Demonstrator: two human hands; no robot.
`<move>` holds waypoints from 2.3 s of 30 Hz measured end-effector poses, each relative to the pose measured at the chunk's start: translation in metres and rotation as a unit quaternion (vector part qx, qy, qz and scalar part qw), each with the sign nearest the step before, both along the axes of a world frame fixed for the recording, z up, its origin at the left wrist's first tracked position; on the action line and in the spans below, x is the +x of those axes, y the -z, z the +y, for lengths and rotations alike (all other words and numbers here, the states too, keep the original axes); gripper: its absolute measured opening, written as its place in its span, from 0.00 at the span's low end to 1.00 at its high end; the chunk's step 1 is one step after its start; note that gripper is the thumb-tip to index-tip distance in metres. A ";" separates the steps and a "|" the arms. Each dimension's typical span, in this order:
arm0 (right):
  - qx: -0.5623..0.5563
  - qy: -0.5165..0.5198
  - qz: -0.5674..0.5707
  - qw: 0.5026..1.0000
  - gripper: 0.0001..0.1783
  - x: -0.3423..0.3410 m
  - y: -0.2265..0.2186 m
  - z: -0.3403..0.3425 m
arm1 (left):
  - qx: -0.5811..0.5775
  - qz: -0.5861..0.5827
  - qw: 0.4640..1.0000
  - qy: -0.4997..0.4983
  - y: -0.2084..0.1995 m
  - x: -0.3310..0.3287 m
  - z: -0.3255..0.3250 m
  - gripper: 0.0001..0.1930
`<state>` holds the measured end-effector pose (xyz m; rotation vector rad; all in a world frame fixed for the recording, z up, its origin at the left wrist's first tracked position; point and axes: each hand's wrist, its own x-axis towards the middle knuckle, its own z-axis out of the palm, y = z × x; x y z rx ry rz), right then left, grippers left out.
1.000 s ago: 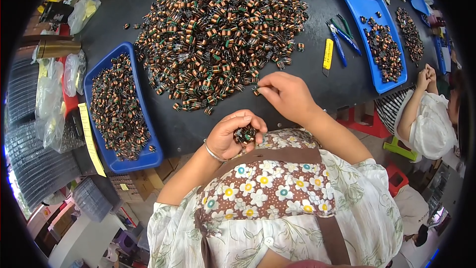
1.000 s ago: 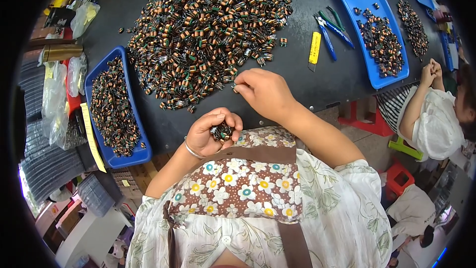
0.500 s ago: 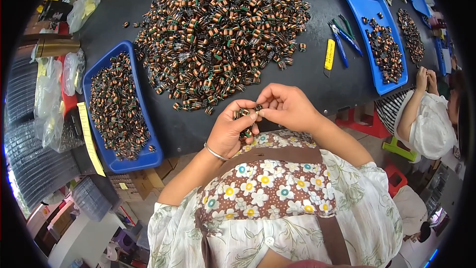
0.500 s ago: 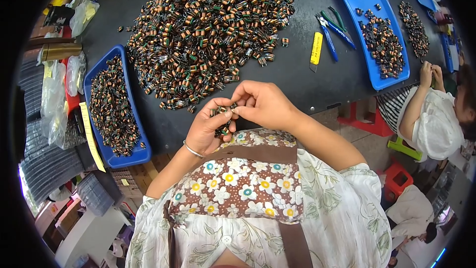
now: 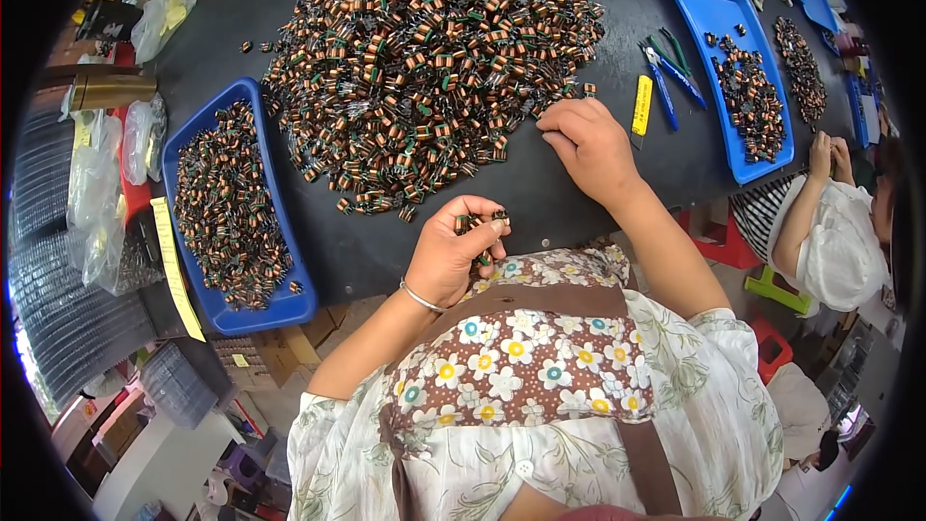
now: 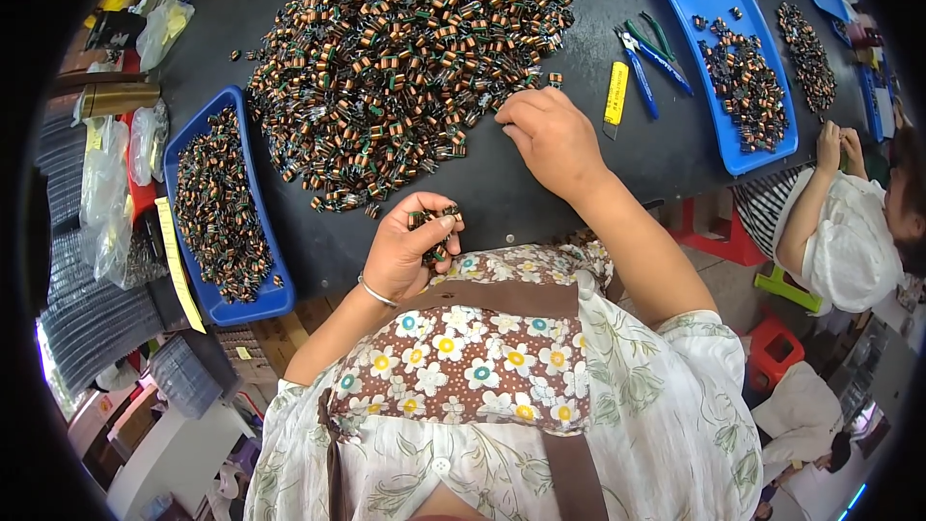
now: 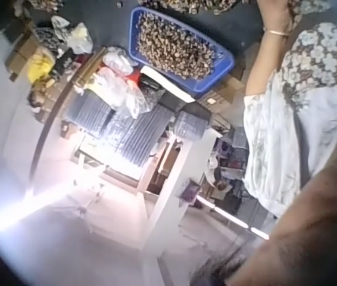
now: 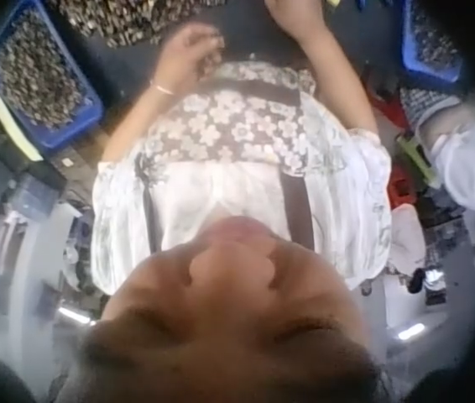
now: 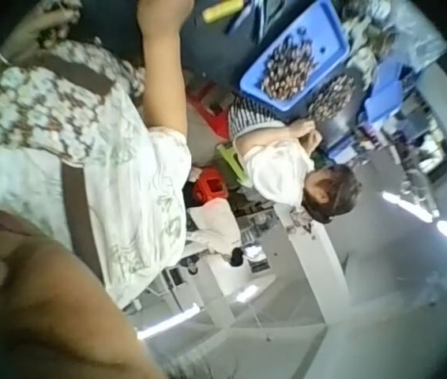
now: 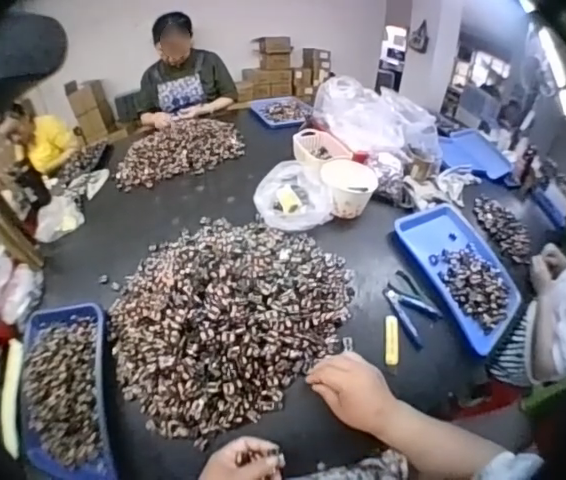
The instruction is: The person assembles small electronic components by hand at a factory workbench, using pliers and a utility knife to manipulate the parts.
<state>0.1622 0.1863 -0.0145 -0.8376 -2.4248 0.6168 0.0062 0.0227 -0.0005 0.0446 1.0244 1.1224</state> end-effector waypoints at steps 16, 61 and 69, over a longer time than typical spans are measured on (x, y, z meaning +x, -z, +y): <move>-0.324 -0.102 0.071 0.938 0.05 -0.008 -0.031 -0.053 | -0.001 0.030 0.999 0.033 0.003 0.004 0.002 0.08; -0.213 -0.082 0.029 0.973 0.07 0.006 -0.016 -0.041 | -0.010 0.077 0.997 0.015 -0.005 0.004 0.000 0.08; -0.299 -0.043 0.014 0.953 0.12 0.006 -0.013 -0.047 | -0.021 0.024 0.999 0.017 -0.005 0.000 -0.001 0.07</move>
